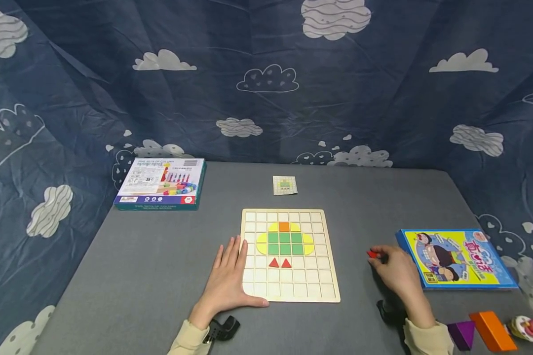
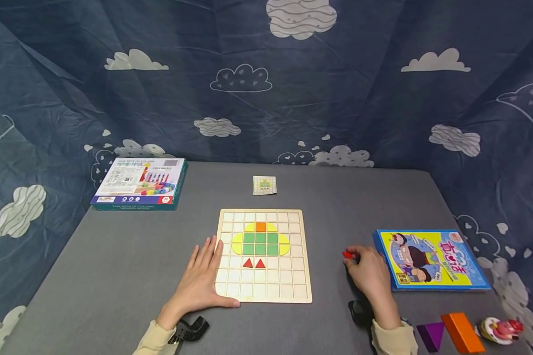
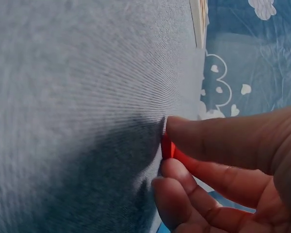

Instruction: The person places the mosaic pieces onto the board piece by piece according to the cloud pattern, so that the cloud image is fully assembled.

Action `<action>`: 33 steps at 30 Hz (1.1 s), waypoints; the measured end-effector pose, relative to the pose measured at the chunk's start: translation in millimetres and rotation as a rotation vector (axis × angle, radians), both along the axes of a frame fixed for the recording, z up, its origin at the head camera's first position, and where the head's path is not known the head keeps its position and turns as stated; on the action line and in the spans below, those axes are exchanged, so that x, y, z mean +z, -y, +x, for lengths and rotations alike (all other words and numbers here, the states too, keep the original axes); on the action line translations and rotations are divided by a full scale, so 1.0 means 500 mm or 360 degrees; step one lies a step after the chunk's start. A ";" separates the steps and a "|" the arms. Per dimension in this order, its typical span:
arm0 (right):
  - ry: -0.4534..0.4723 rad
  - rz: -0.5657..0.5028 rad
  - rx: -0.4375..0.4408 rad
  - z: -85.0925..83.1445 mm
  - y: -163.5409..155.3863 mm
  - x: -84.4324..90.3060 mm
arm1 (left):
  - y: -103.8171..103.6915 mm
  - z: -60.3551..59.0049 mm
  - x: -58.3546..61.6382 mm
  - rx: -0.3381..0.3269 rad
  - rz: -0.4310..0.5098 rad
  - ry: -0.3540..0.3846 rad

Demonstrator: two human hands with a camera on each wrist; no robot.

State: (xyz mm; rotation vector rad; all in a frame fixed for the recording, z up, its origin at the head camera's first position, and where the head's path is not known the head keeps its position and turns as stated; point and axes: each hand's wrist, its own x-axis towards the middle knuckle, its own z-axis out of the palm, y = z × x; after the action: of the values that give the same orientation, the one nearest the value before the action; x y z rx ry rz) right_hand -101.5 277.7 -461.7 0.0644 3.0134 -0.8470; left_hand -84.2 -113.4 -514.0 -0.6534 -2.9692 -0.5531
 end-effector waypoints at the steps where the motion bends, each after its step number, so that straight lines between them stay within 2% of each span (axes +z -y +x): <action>1: -0.0003 0.0000 -0.0005 0.000 0.000 0.001 | 0.000 -0.001 0.000 0.0004 -0.0006 0.0003; 10: 0.0053 0.0043 -0.0048 -0.002 0.001 0.005 | -0.001 0.001 -0.002 0.0011 -0.0019 0.0052; 22: 0.0231 0.0005 0.0001 -0.011 -0.004 0.015 | 0.000 0.000 0.002 0.0010 -0.0016 0.0016; 26: 0.0187 -0.0063 0.0022 -0.009 -0.005 0.009 | -0.002 -0.001 0.000 -0.0002 -0.0009 -0.0015; 33: 0.0079 -0.0168 0.0063 -0.008 0.007 -0.002 | 0.001 -0.002 0.002 0.0007 -0.0015 0.0016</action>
State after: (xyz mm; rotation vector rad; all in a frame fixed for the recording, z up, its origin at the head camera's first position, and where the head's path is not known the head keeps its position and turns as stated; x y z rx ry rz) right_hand -105.6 274.4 -462.6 0.0243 2.9080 -0.9837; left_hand -85.4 -113.8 -513.1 -0.6469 -2.9834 -0.5444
